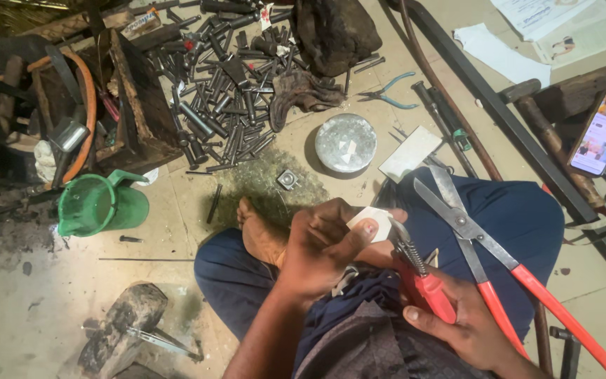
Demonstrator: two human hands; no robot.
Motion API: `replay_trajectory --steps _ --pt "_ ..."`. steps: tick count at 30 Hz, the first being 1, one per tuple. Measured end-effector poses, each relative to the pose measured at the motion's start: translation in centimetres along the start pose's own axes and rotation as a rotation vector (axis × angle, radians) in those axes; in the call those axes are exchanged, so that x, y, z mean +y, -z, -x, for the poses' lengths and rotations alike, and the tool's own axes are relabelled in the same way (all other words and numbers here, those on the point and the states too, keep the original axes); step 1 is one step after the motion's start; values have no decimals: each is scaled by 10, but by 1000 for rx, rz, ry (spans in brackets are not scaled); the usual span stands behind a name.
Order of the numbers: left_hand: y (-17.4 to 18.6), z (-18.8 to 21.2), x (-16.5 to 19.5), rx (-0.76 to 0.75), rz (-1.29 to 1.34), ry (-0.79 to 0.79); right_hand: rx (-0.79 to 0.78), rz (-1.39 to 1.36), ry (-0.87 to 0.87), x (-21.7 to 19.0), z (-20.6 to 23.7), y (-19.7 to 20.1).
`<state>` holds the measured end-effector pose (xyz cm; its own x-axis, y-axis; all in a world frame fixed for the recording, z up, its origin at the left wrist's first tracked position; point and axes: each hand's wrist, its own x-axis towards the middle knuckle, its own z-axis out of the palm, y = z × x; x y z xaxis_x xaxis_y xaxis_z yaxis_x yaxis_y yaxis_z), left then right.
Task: The person sits on the floor and uses a handheld rotary tool to grind the edges of a small white disc. The person holds the disc with the left hand and the tool with the right hand, rotating the disc to shape its perimeter. The person then places the disc into a metal container.
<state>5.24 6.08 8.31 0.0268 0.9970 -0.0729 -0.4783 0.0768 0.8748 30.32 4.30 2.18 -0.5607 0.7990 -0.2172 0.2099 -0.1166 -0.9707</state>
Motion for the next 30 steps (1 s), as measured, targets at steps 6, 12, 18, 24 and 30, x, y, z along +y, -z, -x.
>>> replay_trajectory --steps 6,12,18,24,30 --pt "-5 -3 -5 110 104 91 8 -17 -139 6 -2 2" --pt "-29 12 -19 356 -162 89 -54 26 -15 3 -7 4" --pt "-28 8 -11 331 -249 109 -25 48 -118 -4 -7 -2" --pt "-30 10 -1 264 -332 101 5 97 -123 -5 -1 -3" --pt "-27 12 2 244 -316 119 -47 47 -150 0 1 0"
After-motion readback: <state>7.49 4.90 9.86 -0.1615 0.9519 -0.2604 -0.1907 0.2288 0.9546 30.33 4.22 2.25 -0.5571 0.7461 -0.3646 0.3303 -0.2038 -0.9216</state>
